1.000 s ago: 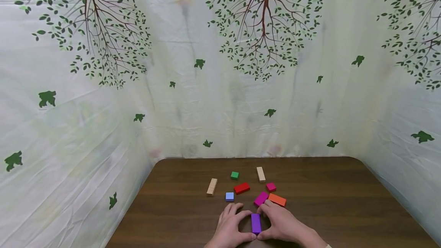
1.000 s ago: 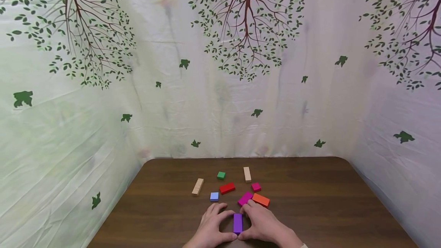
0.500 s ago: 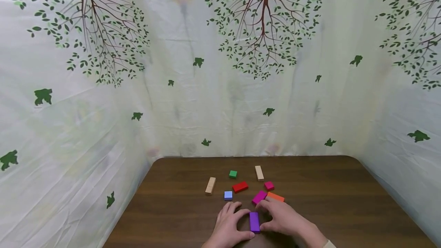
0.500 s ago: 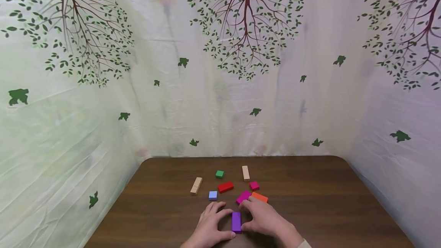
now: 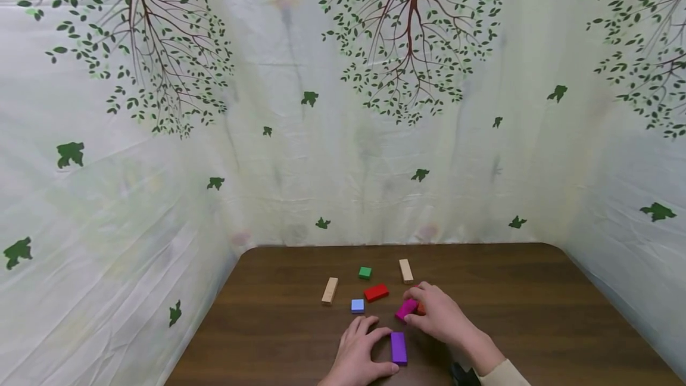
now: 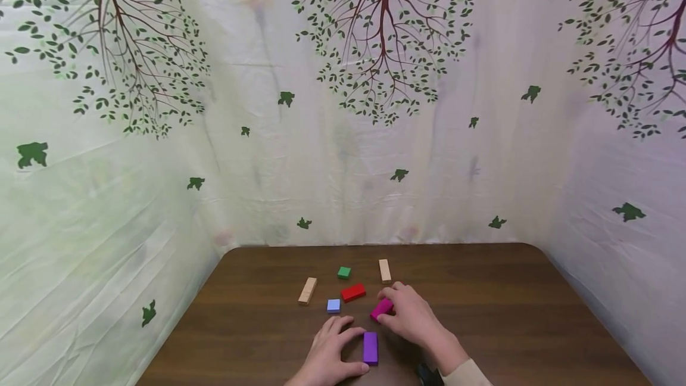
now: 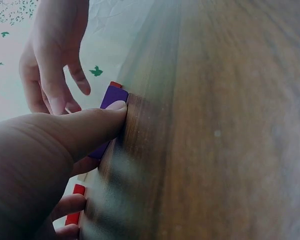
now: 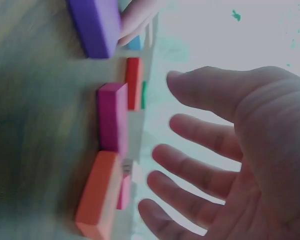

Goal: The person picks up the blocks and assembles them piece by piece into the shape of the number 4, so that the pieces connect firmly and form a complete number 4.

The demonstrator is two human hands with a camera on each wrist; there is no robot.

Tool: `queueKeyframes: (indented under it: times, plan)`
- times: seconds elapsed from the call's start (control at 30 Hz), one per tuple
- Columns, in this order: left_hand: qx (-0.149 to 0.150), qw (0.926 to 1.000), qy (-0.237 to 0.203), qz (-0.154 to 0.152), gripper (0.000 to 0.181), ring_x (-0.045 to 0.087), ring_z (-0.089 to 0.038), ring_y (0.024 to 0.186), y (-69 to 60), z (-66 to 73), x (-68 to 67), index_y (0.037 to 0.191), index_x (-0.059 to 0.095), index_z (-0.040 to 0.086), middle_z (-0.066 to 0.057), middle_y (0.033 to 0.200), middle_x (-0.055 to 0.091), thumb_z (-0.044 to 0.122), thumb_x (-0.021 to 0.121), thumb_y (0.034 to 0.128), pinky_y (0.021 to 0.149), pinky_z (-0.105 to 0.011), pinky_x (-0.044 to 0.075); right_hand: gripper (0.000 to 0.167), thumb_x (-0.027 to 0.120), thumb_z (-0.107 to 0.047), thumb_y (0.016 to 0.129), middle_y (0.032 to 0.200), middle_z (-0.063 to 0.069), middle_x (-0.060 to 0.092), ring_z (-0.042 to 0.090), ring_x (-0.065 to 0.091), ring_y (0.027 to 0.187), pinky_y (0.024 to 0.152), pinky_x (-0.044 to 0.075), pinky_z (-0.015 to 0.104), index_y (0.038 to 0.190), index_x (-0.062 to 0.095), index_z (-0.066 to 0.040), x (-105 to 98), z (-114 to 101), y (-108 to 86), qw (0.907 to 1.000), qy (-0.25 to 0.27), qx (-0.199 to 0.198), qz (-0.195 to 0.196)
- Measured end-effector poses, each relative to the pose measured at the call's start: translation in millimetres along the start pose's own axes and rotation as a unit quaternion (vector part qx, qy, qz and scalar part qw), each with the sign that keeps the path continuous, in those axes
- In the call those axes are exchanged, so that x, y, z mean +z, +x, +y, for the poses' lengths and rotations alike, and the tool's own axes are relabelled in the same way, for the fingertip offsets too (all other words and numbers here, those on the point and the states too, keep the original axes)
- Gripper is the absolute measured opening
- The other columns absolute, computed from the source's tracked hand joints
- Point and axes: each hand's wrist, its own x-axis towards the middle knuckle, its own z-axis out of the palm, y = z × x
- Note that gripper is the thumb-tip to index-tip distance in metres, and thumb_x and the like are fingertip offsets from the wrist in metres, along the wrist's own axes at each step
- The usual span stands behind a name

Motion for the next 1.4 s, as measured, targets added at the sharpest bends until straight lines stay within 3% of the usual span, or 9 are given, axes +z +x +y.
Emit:
queueKeyframes:
  times: [0.27,0.53,0.77,0.9,1.03,1.4]
  plan:
    - [0.002,1.0000,0.000,-0.007,0.061,0.038,-0.033,0.132,-1.1,-1.8,2.0,0.129,0.067,0.031,-0.006,0.143,0.049,0.062,0.077,0.0771,0.100,-0.068,0.033,0.042,0.086,-0.032,0.079,0.103,0.000,0.060,0.018,0.051,0.088,0.067,0.045,0.036,0.115,0.071,-0.015,13.0,11.6,5.4,0.9987,0.002,0.038,0.033]
    - [0.021,0.9996,0.013,0.012,0.062,0.040,-0.034,0.131,-4.5,1.0,3.9,0.127,0.068,0.028,-0.008,0.141,0.051,0.061,0.079,0.0761,0.099,-0.067,0.035,0.051,0.087,-0.045,0.076,0.106,-0.003,0.060,0.020,0.054,0.092,0.072,0.048,0.045,0.116,0.071,-0.018,26.3,17.6,1.7,0.9974,-0.030,0.063,0.015]
    - [-0.010,0.9999,-0.012,0.004,0.057,0.037,-0.035,0.135,-2.2,3.2,5.4,0.127,0.069,0.029,-0.007,0.143,0.050,0.066,0.069,0.0829,0.103,-0.068,0.031,0.053,0.084,-0.053,0.075,0.106,-0.004,0.060,0.023,0.056,0.095,0.073,0.049,0.051,0.114,0.071,-0.020,30.8,19.5,0.7,0.9958,-0.068,0.059,0.014]
    - [-0.008,0.9999,-0.005,0.013,0.053,0.039,-0.034,0.133,-0.7,3.3,5.9,0.125,0.070,0.028,-0.007,0.141,0.051,0.065,0.065,0.0876,0.102,-0.067,0.032,0.052,0.084,-0.053,0.075,0.106,-0.004,0.060,0.025,0.056,0.095,0.073,0.049,0.051,0.113,0.071,-0.020,34.3,19.2,1.5,0.9950,-0.081,0.055,0.021]
    - [0.000,0.9998,0.004,0.020,0.052,0.040,-0.033,0.131,-0.4,4.0,5.3,0.124,0.070,0.027,-0.007,0.140,0.052,0.063,0.066,0.0877,0.101,-0.067,0.033,0.051,0.085,-0.051,0.075,0.105,-0.003,0.060,0.026,0.057,0.095,0.072,0.049,0.052,0.112,0.071,-0.020,36.4,18.2,2.6,0.9947,-0.084,0.052,0.028]
    - [-0.016,0.9996,-0.004,0.021,0.052,0.038,-0.037,0.135,-1.2,4.0,2.8,0.124,0.070,0.026,-0.008,0.140,0.052,0.061,0.068,0.0862,0.104,-0.068,0.029,0.046,0.087,-0.044,0.074,0.106,-0.002,0.061,0.023,0.056,0.093,0.072,0.047,0.050,0.111,0.072,-0.020,37.1,15.1,7.5,0.9953,-0.074,0.055,0.031]
